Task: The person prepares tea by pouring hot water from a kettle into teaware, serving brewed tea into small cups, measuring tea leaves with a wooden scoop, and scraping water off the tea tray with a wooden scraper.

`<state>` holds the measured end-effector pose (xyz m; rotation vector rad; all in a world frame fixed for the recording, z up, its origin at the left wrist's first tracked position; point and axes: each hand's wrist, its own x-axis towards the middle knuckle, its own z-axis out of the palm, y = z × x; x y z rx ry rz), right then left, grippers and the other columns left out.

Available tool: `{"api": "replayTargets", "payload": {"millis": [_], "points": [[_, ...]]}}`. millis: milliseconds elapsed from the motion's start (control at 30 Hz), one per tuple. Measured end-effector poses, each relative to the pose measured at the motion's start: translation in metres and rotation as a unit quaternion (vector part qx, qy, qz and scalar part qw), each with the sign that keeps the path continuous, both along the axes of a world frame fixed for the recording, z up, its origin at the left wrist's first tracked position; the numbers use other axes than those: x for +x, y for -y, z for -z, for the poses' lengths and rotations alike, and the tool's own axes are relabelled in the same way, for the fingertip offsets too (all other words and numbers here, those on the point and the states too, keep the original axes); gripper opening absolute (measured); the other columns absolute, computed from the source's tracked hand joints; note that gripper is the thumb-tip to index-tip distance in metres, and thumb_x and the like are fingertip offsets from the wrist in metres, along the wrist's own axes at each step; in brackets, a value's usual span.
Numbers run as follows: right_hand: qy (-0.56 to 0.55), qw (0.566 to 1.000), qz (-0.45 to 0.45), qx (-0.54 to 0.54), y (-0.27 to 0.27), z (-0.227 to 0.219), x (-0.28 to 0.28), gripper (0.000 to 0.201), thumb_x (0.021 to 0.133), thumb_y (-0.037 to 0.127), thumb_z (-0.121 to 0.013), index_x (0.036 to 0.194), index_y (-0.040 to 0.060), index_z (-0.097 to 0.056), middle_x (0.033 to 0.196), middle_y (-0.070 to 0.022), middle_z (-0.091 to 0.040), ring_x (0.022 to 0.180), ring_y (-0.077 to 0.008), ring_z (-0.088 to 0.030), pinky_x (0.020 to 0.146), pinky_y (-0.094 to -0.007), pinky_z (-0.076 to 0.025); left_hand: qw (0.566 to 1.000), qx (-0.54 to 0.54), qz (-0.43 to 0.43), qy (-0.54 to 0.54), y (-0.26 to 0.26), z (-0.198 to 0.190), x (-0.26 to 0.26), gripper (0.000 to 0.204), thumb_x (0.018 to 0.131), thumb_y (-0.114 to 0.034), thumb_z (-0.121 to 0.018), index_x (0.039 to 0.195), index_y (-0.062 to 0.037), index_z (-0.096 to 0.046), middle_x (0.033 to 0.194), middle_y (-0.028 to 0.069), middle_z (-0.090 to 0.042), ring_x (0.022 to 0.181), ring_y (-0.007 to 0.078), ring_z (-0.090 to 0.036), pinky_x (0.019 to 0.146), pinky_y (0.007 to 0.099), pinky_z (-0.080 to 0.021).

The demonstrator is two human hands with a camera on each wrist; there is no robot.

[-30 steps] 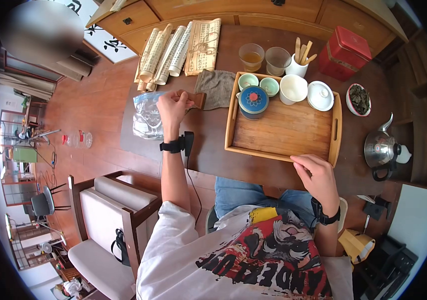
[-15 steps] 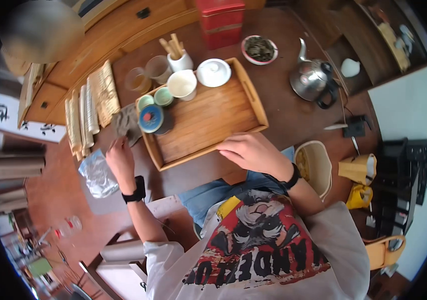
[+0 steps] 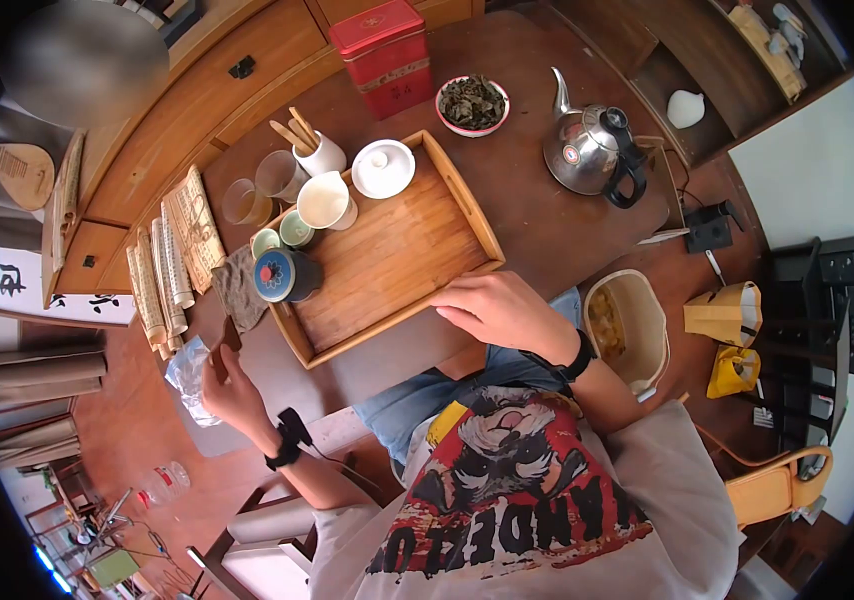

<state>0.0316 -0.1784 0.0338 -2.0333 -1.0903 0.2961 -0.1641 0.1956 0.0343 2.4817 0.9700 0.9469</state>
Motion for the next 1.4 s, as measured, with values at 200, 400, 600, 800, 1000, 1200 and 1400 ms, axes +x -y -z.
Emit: {"api": "replayTargets", "payload": {"millis": [200, 400, 600, 800, 1000, 1200, 1400], "points": [[-0.008, 0.998, 0.030, 0.063, -0.001, 0.004, 0.005, 0.020, 0.102, 0.018, -0.074, 0.116, 0.0046, -0.079, 0.095, -0.0137, -0.078, 0.082, -0.0335, -0.076, 0.074, -0.0427, -0.062, 0.924, -0.311, 0.075, 0.207, 0.097, -0.013, 0.017, 0.013, 0.107, -0.002, -0.072, 0.119, 0.0032, -0.072, 0.095, 0.0096, -0.079, 0.079, 0.0184, -0.078, 0.073, 0.0287, -0.061], [-0.176, 0.970, 0.052, 0.158, -0.035, -0.001, 0.003, 0.036, 0.100, 0.021, -0.085, 0.126, -0.0013, -0.075, 0.085, -0.0114, -0.079, 0.069, -0.0160, -0.074, 0.066, -0.0295, -0.059, 0.809, -0.510, 0.174, 0.235, 0.162, -0.016, 0.063, 0.018, 0.108, 0.002, -0.070, 0.123, -0.0001, -0.059, 0.095, 0.0136, -0.077, 0.082, 0.0222, -0.079, 0.076, 0.0304, -0.063], [-0.243, 0.964, 0.044, 0.101, -0.048, -0.025, 0.017, 0.023, 0.101, 0.016, -0.086, 0.104, -0.0032, -0.073, 0.079, -0.0036, -0.073, 0.072, -0.0065, -0.070, 0.064, -0.0258, -0.055, 0.753, -0.577, 0.221, 0.226, 0.172, -0.012, 0.079, 0.019, 0.109, 0.002, -0.068, 0.125, 0.0011, -0.058, 0.103, 0.0156, -0.078, 0.093, 0.0211, -0.079, 0.086, 0.0299, -0.063], [-0.062, 0.982, 0.081, 0.160, -0.076, -0.054, 0.054, 0.024, 0.095, 0.016, -0.090, 0.099, -0.0036, -0.076, 0.074, -0.0070, -0.072, 0.062, -0.0093, -0.067, 0.058, -0.0278, -0.052, 0.828, -0.482, 0.192, 0.216, 0.170, -0.012, 0.072, 0.041, 0.105, 0.001, -0.071, 0.144, 0.0032, -0.056, 0.129, 0.0143, -0.073, 0.113, 0.0175, -0.073, 0.101, 0.0316, -0.058], [-0.037, 0.992, 0.010, 0.119, -0.100, -0.092, 0.065, 0.023, 0.094, 0.013, -0.091, 0.102, -0.0048, -0.079, 0.081, -0.0068, -0.076, 0.070, -0.0089, -0.069, 0.066, -0.0264, -0.056, 0.899, -0.355, 0.170, 0.192, 0.163, -0.026, 0.055, 0.048, 0.101, 0.001, -0.074, 0.147, 0.0018, -0.061, 0.132, 0.0126, -0.072, 0.115, 0.0190, -0.071, 0.100, 0.0325, -0.057], [-0.049, 0.987, -0.077, 0.134, -0.113, -0.085, 0.033, 0.027, 0.096, 0.022, -0.090, 0.093, -0.0027, -0.078, 0.073, -0.0062, -0.068, 0.061, -0.0110, -0.061, 0.057, -0.0302, -0.049, 0.880, -0.384, 0.153, 0.233, 0.156, -0.041, 0.053, 0.033, 0.102, -0.006, -0.076, 0.134, 0.0036, -0.074, 0.101, 0.0116, -0.079, 0.096, 0.0188, -0.075, 0.089, 0.0329, -0.059], [0.019, 0.995, -0.065, 0.073, -0.104, -0.081, 0.029, 0.030, 0.104, 0.019, -0.079, 0.084, -0.0014, -0.070, 0.072, -0.0130, -0.067, 0.058, -0.0254, -0.062, 0.056, -0.0345, -0.048, 0.872, -0.393, 0.204, 0.208, 0.157, -0.026, 0.051, 0.019, 0.106, -0.008, -0.075, 0.117, 0.0068, -0.079, 0.088, 0.0092, -0.079, 0.080, 0.0139, -0.074, 0.078, 0.0293, -0.058]]}}
